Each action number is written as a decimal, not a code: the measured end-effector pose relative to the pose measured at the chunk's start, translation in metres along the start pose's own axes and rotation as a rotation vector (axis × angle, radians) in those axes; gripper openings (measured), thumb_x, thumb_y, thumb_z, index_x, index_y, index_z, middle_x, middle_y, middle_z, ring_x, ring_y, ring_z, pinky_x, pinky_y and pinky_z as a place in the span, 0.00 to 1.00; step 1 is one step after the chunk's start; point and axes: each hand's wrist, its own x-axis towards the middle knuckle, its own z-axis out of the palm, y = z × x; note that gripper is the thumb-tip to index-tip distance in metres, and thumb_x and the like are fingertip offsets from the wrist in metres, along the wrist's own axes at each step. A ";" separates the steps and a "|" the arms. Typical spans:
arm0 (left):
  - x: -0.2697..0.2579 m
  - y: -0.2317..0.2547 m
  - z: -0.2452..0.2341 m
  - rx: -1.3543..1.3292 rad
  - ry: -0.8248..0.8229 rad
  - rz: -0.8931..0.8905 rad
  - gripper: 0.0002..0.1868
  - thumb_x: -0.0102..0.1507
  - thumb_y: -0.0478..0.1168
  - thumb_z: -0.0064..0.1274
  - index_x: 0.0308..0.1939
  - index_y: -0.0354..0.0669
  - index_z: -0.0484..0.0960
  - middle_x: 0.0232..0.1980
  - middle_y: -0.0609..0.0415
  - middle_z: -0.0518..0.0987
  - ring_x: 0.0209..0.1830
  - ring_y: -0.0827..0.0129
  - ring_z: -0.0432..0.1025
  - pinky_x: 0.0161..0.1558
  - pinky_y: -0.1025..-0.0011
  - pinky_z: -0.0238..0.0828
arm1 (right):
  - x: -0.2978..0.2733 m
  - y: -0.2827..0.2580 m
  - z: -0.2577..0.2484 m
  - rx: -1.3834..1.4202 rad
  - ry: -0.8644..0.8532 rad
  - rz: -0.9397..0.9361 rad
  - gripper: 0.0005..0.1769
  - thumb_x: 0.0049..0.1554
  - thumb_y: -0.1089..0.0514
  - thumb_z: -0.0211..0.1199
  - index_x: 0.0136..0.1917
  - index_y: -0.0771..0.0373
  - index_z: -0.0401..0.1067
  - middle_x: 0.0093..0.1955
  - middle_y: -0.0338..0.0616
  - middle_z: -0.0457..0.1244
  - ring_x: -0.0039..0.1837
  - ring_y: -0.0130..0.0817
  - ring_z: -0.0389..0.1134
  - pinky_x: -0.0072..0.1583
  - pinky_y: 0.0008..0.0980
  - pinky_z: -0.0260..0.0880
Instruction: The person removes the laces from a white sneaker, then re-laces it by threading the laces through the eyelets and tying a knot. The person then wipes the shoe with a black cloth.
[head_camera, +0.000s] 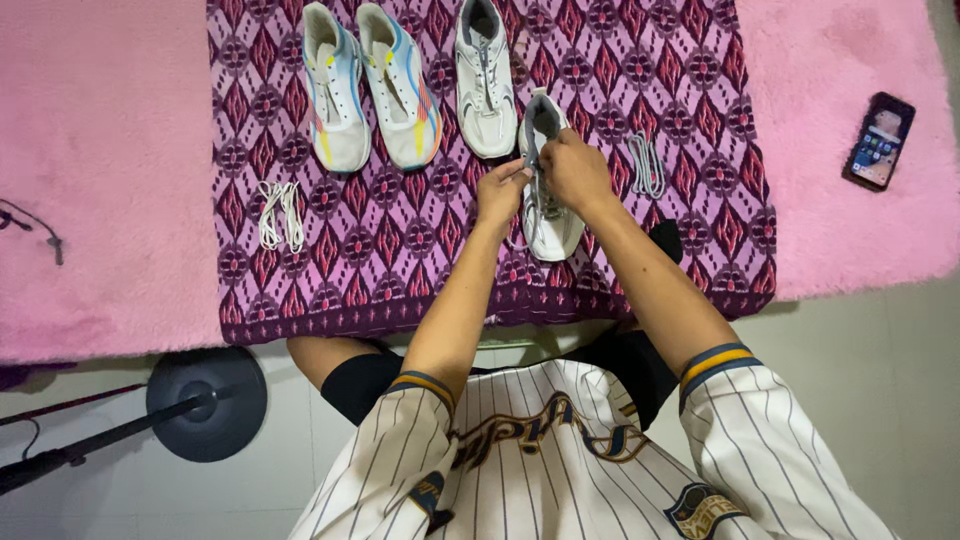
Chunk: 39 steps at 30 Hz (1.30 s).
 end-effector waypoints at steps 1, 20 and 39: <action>-0.001 0.001 0.001 0.006 -0.002 0.010 0.18 0.62 0.31 0.58 0.56 0.29 0.82 0.47 0.49 0.85 0.45 0.70 0.78 0.50 0.75 0.73 | 0.000 0.000 0.002 0.000 -0.003 0.010 0.07 0.58 0.57 0.64 0.47 0.60 0.79 0.51 0.52 0.65 0.47 0.57 0.70 0.49 0.54 0.69; 0.006 0.002 -0.009 0.199 -0.029 0.243 0.10 0.65 0.35 0.59 0.47 0.34 0.86 0.43 0.54 0.86 0.43 0.74 0.77 0.49 0.74 0.73 | 0.005 -0.012 -0.014 0.122 -0.036 0.027 0.07 0.58 0.53 0.67 0.49 0.55 0.80 0.49 0.44 0.68 0.51 0.46 0.71 0.51 0.45 0.70; -0.023 0.066 -0.188 0.465 0.428 0.367 0.06 0.67 0.39 0.60 0.44 0.41 0.82 0.41 0.61 0.80 0.41 0.75 0.72 0.48 0.74 0.70 | 0.006 0.026 -0.034 0.361 -0.168 -0.031 0.23 0.61 0.68 0.55 0.67 0.55 0.74 0.67 0.46 0.67 0.66 0.41 0.70 0.68 0.39 0.70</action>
